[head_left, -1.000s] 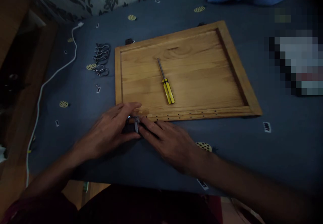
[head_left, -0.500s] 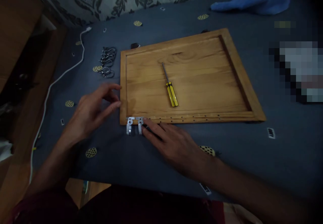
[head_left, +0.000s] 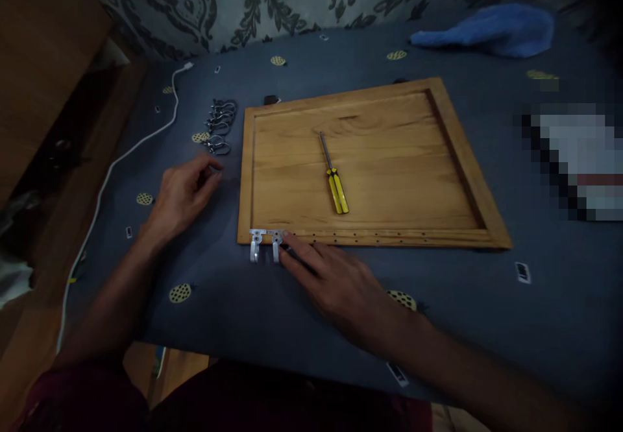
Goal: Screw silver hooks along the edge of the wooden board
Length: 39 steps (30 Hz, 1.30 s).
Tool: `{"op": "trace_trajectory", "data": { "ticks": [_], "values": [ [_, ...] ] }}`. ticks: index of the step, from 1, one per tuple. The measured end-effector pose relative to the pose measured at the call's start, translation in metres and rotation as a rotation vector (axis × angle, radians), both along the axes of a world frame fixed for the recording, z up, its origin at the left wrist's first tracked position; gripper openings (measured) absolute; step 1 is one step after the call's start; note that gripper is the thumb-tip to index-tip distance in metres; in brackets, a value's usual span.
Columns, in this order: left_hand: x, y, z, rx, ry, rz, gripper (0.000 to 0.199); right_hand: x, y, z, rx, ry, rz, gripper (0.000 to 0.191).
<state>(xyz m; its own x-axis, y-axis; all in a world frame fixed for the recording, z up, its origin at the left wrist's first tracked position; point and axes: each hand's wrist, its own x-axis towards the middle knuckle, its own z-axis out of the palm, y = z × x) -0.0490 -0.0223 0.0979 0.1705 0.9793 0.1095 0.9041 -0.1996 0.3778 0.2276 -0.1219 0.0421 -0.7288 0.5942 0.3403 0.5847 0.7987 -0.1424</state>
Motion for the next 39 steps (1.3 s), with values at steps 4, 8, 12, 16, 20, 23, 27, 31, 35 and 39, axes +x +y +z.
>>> {"op": "trace_trajectory", "data": {
  "ticks": [4,8,12,16,20,23,27,31,35,39],
  "values": [
    [-0.002,0.000,0.002,0.000,0.074,0.025,0.026,0.001,0.000,-0.001,-0.016,0.001,0.001,0.056],
    [-0.020,0.004,0.015,0.039,0.057,0.069,0.024,0.002,-0.002,-0.004,-0.003,0.019,0.016,0.059],
    [-0.047,0.011,0.020,0.003,0.035,0.098,0.026,0.002,-0.001,-0.013,0.055,0.058,-0.008,0.059],
    [-0.060,0.019,0.008,-0.043,0.035,0.051,0.027,-0.001,0.003,-0.020,0.110,0.066,0.001,0.058],
    [-0.055,0.021,-0.006,-0.050,0.045,0.015,0.026,-0.002,0.004,-0.021,0.130,0.058,-0.005,0.059],
    [-0.050,0.022,-0.011,-0.050,0.061,-0.007,0.025,0.000,0.004,-0.021,0.122,0.049,-0.007,0.060],
    [-0.049,0.022,-0.012,-0.038,0.075,-0.038,0.028,0.001,0.002,-0.023,0.093,0.032,0.008,0.061],
    [-0.049,0.021,-0.015,-0.057,0.096,-0.082,0.029,0.001,0.000,-0.027,0.074,0.031,-0.014,0.063],
    [-0.050,0.020,-0.013,-0.099,0.118,-0.109,0.031,0.001,0.001,-0.029,0.055,0.044,-0.001,0.063],
    [-0.052,0.019,-0.006,-0.131,0.126,-0.097,0.034,0.001,0.000,-0.027,0.033,0.037,0.000,0.064]
  ]
}}
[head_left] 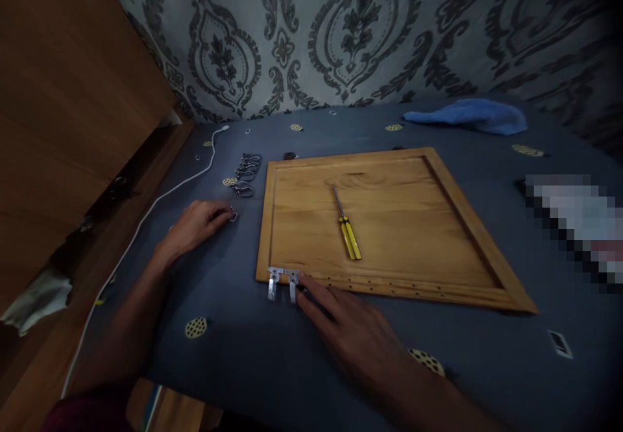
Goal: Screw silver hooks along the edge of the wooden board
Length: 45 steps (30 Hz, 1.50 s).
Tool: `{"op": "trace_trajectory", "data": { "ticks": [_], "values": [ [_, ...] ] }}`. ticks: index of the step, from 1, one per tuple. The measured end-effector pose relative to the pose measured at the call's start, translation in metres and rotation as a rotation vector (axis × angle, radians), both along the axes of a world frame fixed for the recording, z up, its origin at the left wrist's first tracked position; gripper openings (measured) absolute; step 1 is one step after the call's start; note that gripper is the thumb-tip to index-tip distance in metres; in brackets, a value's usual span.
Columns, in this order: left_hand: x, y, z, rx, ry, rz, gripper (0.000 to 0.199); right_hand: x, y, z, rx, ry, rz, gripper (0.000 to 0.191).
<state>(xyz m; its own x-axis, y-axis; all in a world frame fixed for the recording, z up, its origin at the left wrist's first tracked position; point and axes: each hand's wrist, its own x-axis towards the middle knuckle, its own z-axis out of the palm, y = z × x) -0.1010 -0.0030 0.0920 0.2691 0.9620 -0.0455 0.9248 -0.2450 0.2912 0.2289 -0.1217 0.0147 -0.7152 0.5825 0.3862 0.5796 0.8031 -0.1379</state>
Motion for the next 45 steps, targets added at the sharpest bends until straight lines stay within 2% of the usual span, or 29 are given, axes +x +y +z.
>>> {"op": "trace_trajectory", "data": {
  "ticks": [4,13,20,26,34,37,41,45],
  "values": [
    [0.000,0.000,0.002,0.024,0.003,0.028,0.034,0.001,0.000,0.003,-0.003,0.005,-0.010,0.061],
    [0.005,0.001,-0.010,0.032,0.034,0.035,0.027,-0.001,0.001,0.010,-0.066,-0.027,-0.001,0.060],
    [0.005,0.000,-0.002,0.011,0.082,0.047,0.020,-0.001,-0.002,0.013,-0.119,-0.072,-0.016,0.062],
    [0.006,-0.002,0.001,0.016,0.079,0.069,0.015,-0.001,-0.001,0.021,-0.082,-0.060,0.002,0.059],
    [0.011,-0.005,0.012,0.001,0.046,0.096,0.019,-0.002,0.000,0.024,-0.139,-0.064,0.007,0.056],
    [0.020,-0.011,0.018,0.016,-0.046,0.097,0.018,-0.002,0.001,0.023,-0.135,-0.073,0.009,0.055],
    [0.045,-0.028,0.026,-0.051,-0.294,0.093,0.020,-0.003,0.001,0.022,-0.129,-0.076,0.020,0.056],
    [0.077,-0.046,0.029,-0.162,-0.510,-0.012,0.024,-0.003,0.001,0.023,-0.105,-0.066,-0.003,0.053]
  ]
}}
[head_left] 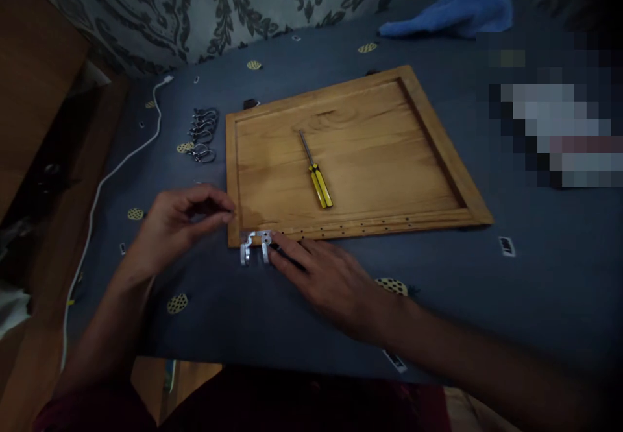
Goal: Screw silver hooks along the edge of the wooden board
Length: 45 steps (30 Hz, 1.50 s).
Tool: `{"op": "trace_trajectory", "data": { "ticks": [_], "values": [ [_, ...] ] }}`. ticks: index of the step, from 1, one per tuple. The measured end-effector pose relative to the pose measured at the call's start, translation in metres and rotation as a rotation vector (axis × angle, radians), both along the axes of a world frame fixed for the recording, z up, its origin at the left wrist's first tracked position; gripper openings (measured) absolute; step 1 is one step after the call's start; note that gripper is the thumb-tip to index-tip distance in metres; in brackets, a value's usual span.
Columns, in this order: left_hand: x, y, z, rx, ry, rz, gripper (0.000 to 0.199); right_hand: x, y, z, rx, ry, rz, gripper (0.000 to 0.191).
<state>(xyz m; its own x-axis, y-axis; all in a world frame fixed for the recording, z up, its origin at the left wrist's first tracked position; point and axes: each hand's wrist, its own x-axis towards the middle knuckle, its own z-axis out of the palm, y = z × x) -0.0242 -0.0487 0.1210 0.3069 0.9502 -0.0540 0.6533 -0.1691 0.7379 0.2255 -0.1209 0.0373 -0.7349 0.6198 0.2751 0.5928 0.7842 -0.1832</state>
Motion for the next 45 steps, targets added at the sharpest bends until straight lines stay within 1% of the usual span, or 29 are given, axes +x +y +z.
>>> {"op": "trace_trajectory", "data": {
  "ticks": [2,5,8,12,16,24,27,31,37,45],
  "values": [
    [0.012,-0.006,-0.003,-0.022,-0.041,-0.100,0.021,0.000,0.000,0.001,-0.005,0.001,0.002,0.052],
    [0.022,-0.010,-0.010,-0.016,-0.014,-0.229,0.020,0.000,0.000,0.002,-0.021,-0.002,0.006,0.052],
    [0.025,-0.009,-0.017,0.013,0.035,-0.283,0.021,0.000,-0.001,0.002,-0.013,0.004,-0.008,0.053],
    [0.025,-0.006,-0.022,0.056,0.083,-0.336,0.017,-0.001,-0.002,0.000,0.023,0.003,-0.023,0.051],
    [0.024,-0.005,-0.024,0.069,0.132,-0.352,0.015,-0.001,-0.003,-0.002,0.034,-0.005,-0.027,0.053],
    [0.027,-0.004,-0.024,0.102,0.129,-0.364,0.016,-0.001,-0.003,0.001,0.053,0.015,-0.027,0.048],
    [0.027,-0.005,-0.025,0.151,0.110,-0.380,0.018,-0.001,-0.003,0.000,0.058,0.033,-0.033,0.046],
    [0.026,-0.006,-0.028,0.207,0.078,-0.394,0.012,-0.001,-0.003,-0.001,0.063,0.044,-0.037,0.046],
    [0.026,-0.006,-0.028,0.211,0.077,-0.393,0.007,-0.001,-0.002,0.000,0.073,0.028,-0.037,0.043],
    [0.025,-0.006,-0.030,0.205,0.084,-0.398,0.006,-0.001,-0.003,-0.001,0.076,0.048,-0.036,0.048]
  ]
}}
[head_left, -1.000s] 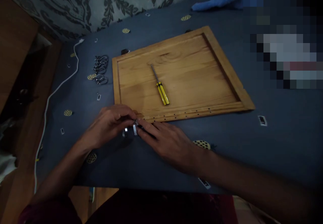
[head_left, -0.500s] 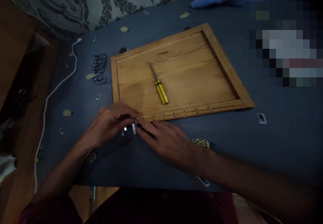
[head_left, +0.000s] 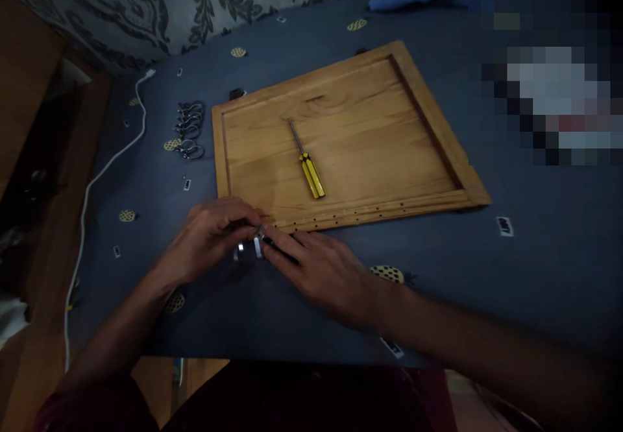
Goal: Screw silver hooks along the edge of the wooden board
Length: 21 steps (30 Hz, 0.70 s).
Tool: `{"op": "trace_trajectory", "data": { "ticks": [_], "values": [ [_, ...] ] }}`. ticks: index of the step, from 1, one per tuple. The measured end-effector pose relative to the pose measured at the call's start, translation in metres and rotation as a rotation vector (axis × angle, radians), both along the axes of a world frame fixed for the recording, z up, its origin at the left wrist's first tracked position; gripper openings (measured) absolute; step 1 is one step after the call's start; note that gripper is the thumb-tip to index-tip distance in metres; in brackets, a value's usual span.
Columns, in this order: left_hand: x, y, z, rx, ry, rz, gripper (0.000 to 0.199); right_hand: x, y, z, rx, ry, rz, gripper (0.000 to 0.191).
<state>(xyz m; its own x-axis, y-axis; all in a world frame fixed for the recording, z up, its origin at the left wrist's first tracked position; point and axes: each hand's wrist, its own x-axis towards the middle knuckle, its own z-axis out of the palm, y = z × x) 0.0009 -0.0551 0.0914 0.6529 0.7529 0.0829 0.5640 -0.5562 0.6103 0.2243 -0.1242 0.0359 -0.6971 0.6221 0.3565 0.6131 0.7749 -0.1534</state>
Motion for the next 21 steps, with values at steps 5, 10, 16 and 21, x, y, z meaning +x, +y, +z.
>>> {"op": "trace_trajectory", "data": {
  "ticks": [5,10,16,21],
  "values": [
    [-0.001,0.000,0.000,0.016,0.003,-0.005,0.005,-0.001,0.002,0.004,0.019,0.008,-0.007,0.045],
    [0.002,-0.001,0.000,0.023,-0.011,-0.026,0.007,-0.001,0.002,0.003,0.020,0.002,-0.009,0.042],
    [0.002,0.001,0.002,-0.012,0.004,-0.035,0.015,-0.001,0.002,0.001,-0.007,-0.019,0.009,0.044],
    [-0.008,-0.001,0.017,0.005,0.067,0.013,0.022,0.000,0.002,0.005,-0.033,-0.048,0.025,0.051]
  ]
}}
